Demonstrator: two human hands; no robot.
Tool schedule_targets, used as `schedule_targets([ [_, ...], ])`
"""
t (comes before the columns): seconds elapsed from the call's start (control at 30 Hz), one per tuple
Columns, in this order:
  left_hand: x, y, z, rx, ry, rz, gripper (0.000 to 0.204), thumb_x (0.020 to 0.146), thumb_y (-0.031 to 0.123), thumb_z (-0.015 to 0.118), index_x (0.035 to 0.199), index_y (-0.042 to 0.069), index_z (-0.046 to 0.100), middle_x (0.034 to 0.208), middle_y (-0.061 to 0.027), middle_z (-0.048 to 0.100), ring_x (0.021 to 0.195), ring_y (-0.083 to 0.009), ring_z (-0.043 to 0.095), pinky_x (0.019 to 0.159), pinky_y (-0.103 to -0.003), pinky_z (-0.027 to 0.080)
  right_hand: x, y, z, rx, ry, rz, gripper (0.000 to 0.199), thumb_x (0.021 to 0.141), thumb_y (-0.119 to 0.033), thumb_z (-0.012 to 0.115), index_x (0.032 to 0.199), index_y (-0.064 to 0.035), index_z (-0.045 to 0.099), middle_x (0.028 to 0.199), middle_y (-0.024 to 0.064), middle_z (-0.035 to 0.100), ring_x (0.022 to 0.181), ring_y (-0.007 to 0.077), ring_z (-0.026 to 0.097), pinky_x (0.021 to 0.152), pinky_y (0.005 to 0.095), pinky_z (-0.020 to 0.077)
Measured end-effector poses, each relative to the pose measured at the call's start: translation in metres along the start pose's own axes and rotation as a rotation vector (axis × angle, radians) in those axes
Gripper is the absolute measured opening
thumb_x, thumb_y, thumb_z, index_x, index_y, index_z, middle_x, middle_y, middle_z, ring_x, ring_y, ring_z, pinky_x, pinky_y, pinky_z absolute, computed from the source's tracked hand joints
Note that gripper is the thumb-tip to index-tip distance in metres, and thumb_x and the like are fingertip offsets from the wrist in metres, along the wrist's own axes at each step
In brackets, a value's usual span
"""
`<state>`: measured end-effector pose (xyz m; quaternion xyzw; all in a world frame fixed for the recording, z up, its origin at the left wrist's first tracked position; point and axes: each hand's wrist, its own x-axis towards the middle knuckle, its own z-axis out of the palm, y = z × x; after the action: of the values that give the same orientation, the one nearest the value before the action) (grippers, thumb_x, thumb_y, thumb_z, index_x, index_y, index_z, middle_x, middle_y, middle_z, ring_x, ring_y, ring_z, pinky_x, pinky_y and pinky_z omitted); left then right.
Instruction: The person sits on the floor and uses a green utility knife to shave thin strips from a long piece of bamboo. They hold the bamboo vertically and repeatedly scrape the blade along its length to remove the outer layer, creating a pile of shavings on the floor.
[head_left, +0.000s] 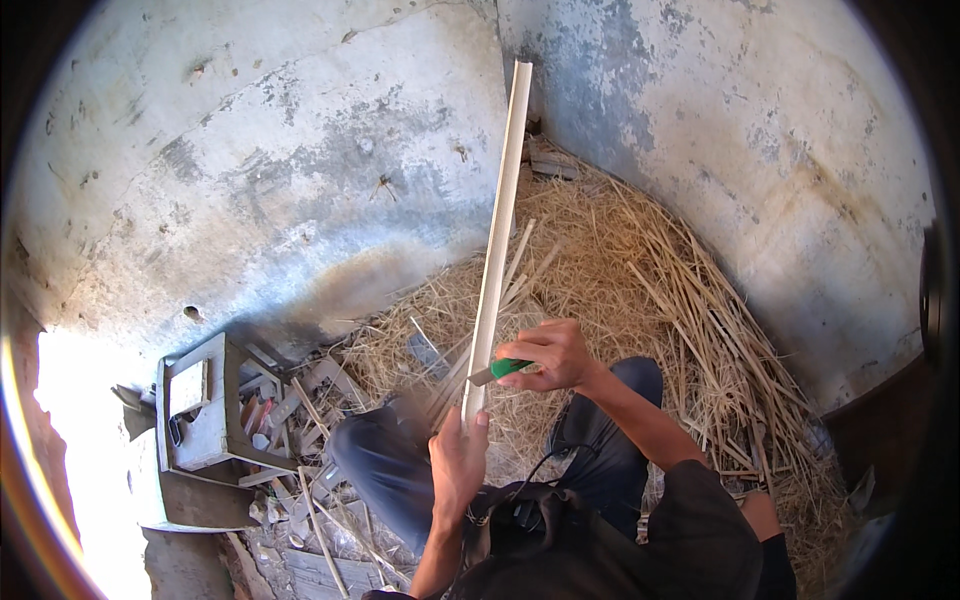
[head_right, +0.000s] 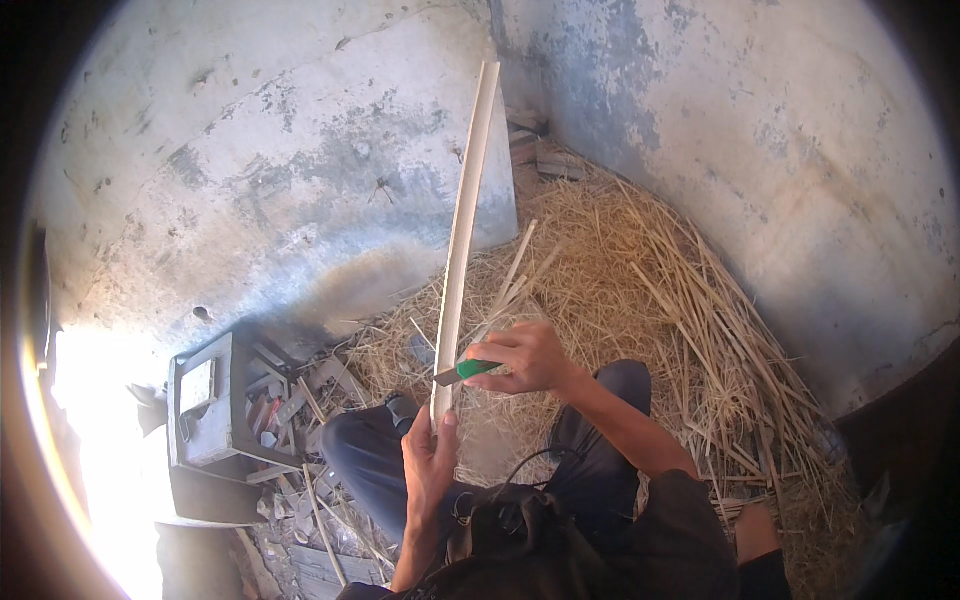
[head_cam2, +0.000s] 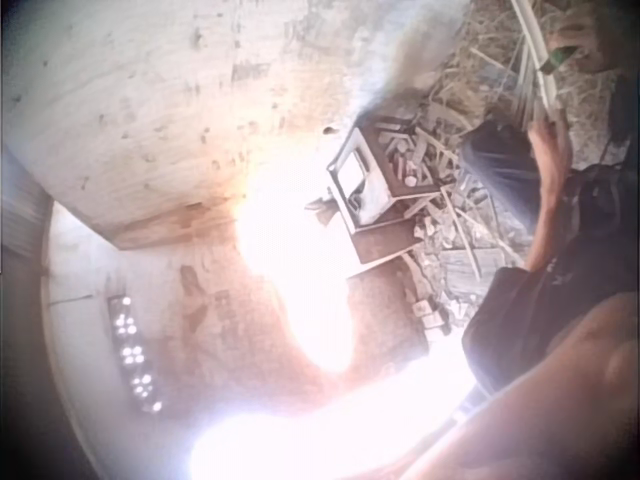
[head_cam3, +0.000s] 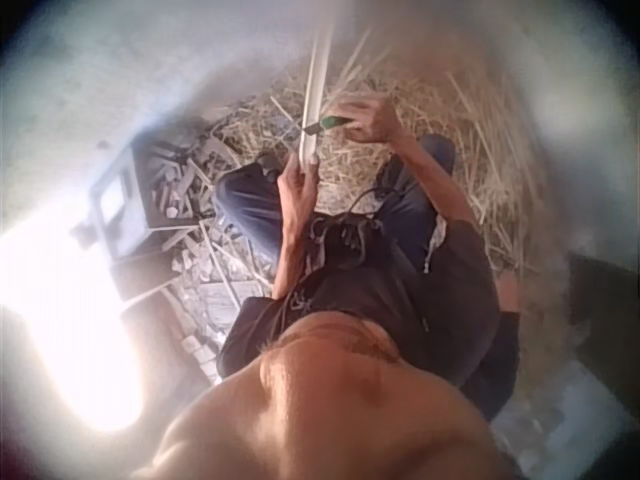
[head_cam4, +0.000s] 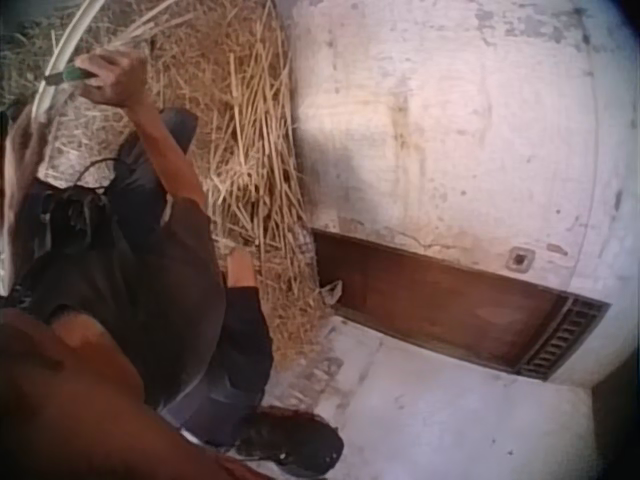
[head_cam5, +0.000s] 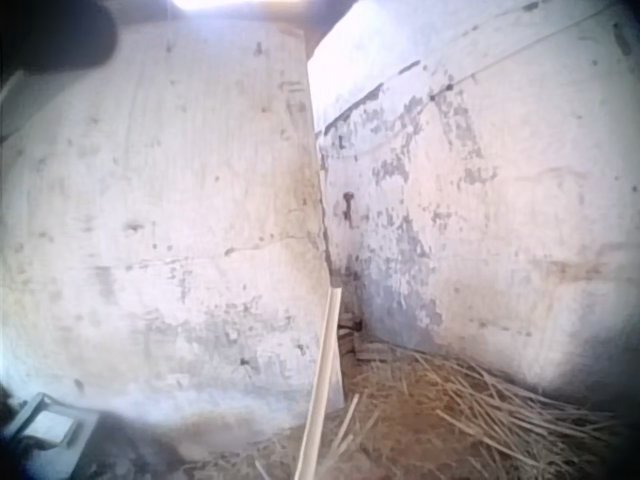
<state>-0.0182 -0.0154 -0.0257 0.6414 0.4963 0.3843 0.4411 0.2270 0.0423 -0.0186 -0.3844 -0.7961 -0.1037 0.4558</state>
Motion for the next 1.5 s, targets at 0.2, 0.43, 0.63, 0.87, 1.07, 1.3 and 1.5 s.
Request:
schedule_targets([
  [0.2,-0.001,0.002,-0.003,-0.007,-0.043,-0.041,0.039,0.11,0.032,0.065,0.093,-0.003,0.059,0.063,-0.0121,0.061,0.057,-0.0155,0.058,0.057,-0.038,0.049,0.002,0.0,-0.004,-0.089,0.024,-0.024,0.042,0.091,-0.062,0.079,0.092,-0.0201,0.081,0.064,-0.0076,0.06,0.048,0.0106,0.052,0.048,0.0297,0.0413],
  [0.43,-0.005,-0.002,-0.006,-0.137,-0.123,-0.09,0.035,0.112,0.032,0.059,0.102,-0.001,0.064,0.073,-0.0028,0.06,0.068,-0.0104,0.056,0.062,-0.032,0.045,-0.002,0.004,-0.004,-0.12,0.044,-0.037,0.045,0.091,-0.065,0.078,0.092,-0.0202,0.081,0.062,-0.0073,0.057,0.047,0.01,0.05,0.047,0.0294,0.0401],
  [0.63,-0.008,-0.01,-0.009,-0.23,-0.173,-0.099,0.033,0.114,0.036,0.057,0.107,0.005,0.064,0.075,0.01,0.049,0.065,0.0,0.042,0.056,-0.023,0.032,-0.003,0.005,-0.004,-0.147,0.018,-0.048,0.048,0.09,-0.067,0.077,0.092,-0.0198,0.081,0.061,-0.007,0.055,0.047,0.0097,0.05,0.047,0.0297,0.0383],
  [0.87,-0.01,-0.016,-0.014,-0.248,-0.205,-0.112,0.034,0.114,0.038,0.057,0.11,0.005,0.064,0.072,0.0103,0.046,0.061,0.0002,0.041,0.053,-0.022,0.03,-0.004,0.004,-0.004,-0.148,0.027,-0.054,0.045,0.088,-0.066,0.079,0.093,-0.0216,0.081,0.061,-0.008,0.055,0.047,0.0095,0.05,0.047,0.0293,0.0382],
  [1.07,-0.013,-0.002,-0.021,-0.184,-0.188,-0.17,0.033,0.111,0.03,0.058,0.098,0.0,0.061,0.072,-0.0022,0.057,0.071,-0.0101,0.054,0.063,-0.034,0.045,-0.001,0.002,-0.009,-0.182,0.009,-0.043,0.044,0.088,-0.065,0.081,0.091,-0.0208,0.082,0.06,-0.007,0.057,0.047,0.01,0.051,0.047,0.0297,0.0384],
  [1.3,-0.022,-0.014,-0.026,-0.241,-0.227,-0.19,0.031,0.111,0.03,0.059,0.1,0.001,0.063,0.073,0.0024,0.055,0.07,-0.0067,0.051,0.062,-0.03,0.043,0.001,0.015,-0.018,-0.124,0.061,0.067,0.034,0.085,-0.054,0.087,0.091,-0.0212,0.081,0.076,-0.0056,0.076,0.052,0.0129,0.064,0.049,0.0301,0.0483],
  [1.5,-0.028,-0.012,-0.036,-0.284,-0.253,-0.23,0.028,0.111,0.029,0.06,0.101,0.003,0.064,0.074,0.007,0.053,0.068,-0.003,0.047,0.059,-0.025,0.038,-0.001,0.015,-0.018,-0.2,0.026,0.03,0.035,0.086,-0.056,0.086,0.09,-0.0212,0.081,0.075,-0.0067,0.076,0.05,0.0116,0.062,0.048,0.0287,0.0484],
])
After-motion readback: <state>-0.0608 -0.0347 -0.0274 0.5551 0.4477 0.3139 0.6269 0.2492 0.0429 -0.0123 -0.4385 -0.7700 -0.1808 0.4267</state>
